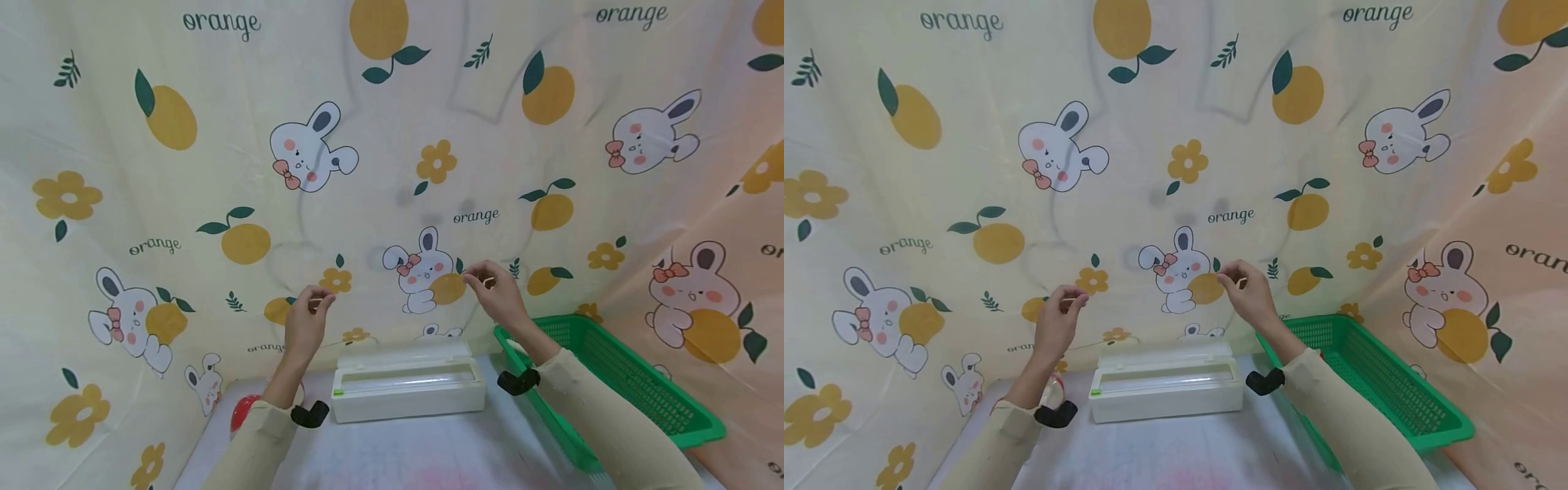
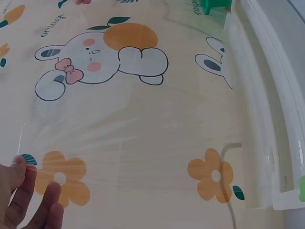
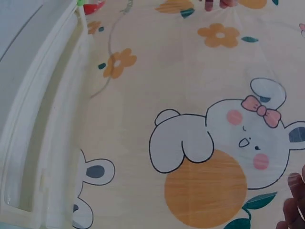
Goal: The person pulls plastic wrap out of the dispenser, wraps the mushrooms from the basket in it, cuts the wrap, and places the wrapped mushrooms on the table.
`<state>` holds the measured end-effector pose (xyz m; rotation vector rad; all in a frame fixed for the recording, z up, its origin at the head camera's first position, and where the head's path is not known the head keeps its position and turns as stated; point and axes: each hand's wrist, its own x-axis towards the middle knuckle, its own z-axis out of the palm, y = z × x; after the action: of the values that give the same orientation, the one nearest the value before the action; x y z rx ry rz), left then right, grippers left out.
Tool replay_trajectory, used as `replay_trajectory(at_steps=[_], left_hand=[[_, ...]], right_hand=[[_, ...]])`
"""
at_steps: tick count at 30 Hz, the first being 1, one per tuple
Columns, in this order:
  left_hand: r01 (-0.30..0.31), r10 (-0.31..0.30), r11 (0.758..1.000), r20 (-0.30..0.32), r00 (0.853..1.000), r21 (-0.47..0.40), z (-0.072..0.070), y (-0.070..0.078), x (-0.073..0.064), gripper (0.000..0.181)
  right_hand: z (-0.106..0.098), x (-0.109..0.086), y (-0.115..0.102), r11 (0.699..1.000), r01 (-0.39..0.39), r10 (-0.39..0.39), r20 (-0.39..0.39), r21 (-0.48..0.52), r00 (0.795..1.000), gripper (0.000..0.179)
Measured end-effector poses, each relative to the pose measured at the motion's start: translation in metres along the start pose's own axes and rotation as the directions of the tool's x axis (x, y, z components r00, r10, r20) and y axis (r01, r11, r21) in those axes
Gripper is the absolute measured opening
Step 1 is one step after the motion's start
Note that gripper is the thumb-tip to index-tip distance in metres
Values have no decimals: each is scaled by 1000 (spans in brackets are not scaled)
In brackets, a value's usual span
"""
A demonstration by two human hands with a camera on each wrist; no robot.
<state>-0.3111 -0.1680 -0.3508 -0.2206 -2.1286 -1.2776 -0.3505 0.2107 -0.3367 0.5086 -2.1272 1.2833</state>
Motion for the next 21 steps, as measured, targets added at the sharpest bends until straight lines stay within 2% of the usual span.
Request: replay_trajectory(at_steps=[5,14,21], left_hand=[[7,-6,999,23,1000,-37,-6,1,-8,18],[-11,16,996,62,998,-88,-19,5,-34,15],[38,-23,992,126,992,-119,-28,6,-61,17]], right_hand=[[-3,-10,-3,998,46,-46,0,47,999,14],[-14,-36,-10,982,91,-96,22,164,995,12],[-25,-60,-13,974,103,-114,46,203,992,10]])
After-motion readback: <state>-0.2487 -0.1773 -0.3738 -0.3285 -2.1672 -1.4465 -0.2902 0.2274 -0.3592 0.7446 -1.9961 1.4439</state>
